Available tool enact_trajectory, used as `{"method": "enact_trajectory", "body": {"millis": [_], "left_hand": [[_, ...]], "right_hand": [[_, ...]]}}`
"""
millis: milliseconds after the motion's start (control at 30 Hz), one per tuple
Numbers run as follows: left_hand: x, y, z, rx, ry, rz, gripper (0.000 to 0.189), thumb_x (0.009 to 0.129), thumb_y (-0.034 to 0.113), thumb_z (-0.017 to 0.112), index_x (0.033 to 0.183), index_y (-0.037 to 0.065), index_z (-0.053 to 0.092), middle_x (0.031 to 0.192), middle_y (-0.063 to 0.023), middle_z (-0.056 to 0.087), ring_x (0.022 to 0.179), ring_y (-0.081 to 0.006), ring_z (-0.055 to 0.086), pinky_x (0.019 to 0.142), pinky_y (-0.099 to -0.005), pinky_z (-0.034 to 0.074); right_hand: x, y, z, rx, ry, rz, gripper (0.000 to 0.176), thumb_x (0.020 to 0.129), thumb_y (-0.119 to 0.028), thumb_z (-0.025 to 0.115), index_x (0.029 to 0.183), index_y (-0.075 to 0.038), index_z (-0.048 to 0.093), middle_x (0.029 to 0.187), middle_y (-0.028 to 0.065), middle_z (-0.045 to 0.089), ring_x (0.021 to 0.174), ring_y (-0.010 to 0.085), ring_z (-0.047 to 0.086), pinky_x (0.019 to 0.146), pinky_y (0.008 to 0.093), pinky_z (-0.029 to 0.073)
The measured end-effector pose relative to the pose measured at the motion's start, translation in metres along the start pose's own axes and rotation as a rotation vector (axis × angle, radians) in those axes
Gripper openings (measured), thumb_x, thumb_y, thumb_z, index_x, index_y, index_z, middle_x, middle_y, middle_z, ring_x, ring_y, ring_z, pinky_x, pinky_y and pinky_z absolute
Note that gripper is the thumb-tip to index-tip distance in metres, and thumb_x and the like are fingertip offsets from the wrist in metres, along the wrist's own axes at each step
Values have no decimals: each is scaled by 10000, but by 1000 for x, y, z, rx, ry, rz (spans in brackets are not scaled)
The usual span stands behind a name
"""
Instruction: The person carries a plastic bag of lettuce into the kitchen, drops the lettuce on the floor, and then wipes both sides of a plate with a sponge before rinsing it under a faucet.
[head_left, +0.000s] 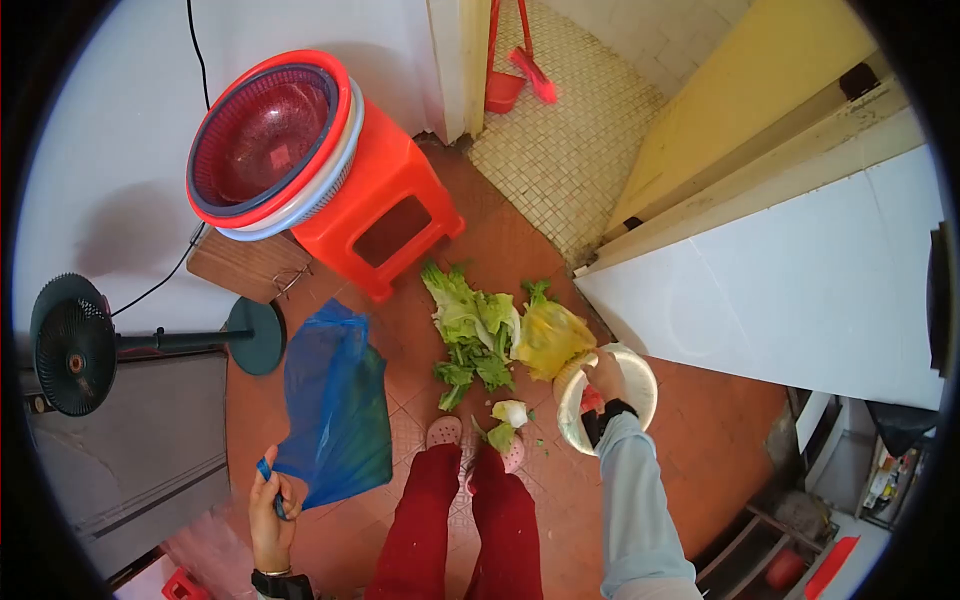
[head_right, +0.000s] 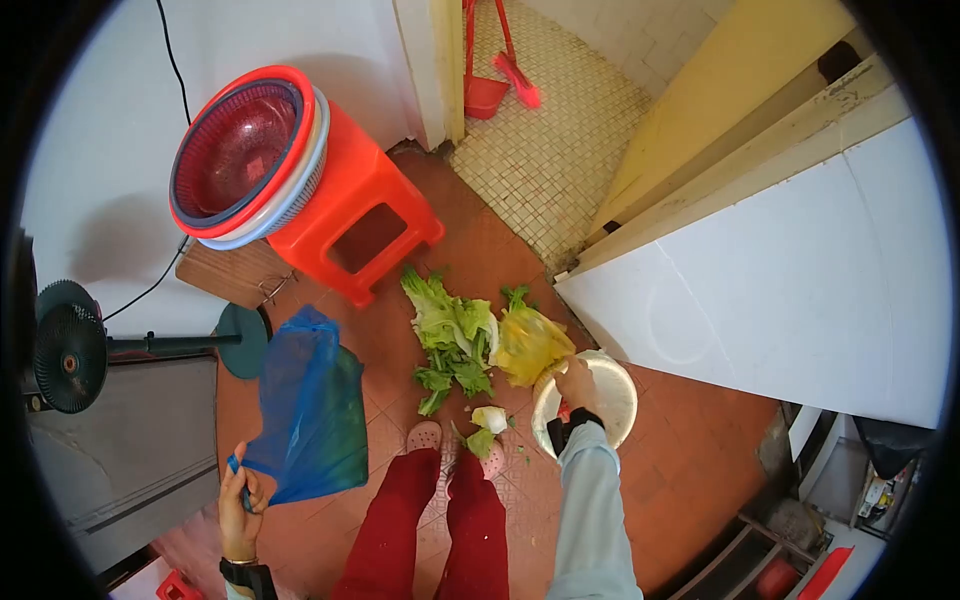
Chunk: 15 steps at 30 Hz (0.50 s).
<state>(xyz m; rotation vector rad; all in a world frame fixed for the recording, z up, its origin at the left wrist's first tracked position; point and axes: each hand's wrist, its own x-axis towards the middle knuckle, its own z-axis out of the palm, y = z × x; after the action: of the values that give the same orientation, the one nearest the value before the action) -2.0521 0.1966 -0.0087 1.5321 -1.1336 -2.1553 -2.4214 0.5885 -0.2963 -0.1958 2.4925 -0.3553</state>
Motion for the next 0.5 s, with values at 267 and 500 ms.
{"method": "enact_trajectory", "body": {"millis": [267, 500], "left_hand": [[-31, 59, 18, -102, 19, 33, 440, 977, 160, 427, 1395, 57, 336, 669, 10, 426, 474, -46, 319, 399, -192, 246], [-46, 118, 10, -186, -124, 90, 432, 988, 176, 410, 1397, 60, 332, 672, 5, 416, 475, -52, 312, 409, -200, 245]], "right_hand": [[-144, -37, -1, 131, 78, -276, 255, 882, -207, 530, 1064, -40, 596, 998, 207, 594, 974, 363, 565, 854, 413, 440], [-316, 2, 5, 274, -34, 81, 234, 867, -221, 573, 970, -18, 630, 884, 186, 659, 824, 338, 640, 731, 408, 496]]}}
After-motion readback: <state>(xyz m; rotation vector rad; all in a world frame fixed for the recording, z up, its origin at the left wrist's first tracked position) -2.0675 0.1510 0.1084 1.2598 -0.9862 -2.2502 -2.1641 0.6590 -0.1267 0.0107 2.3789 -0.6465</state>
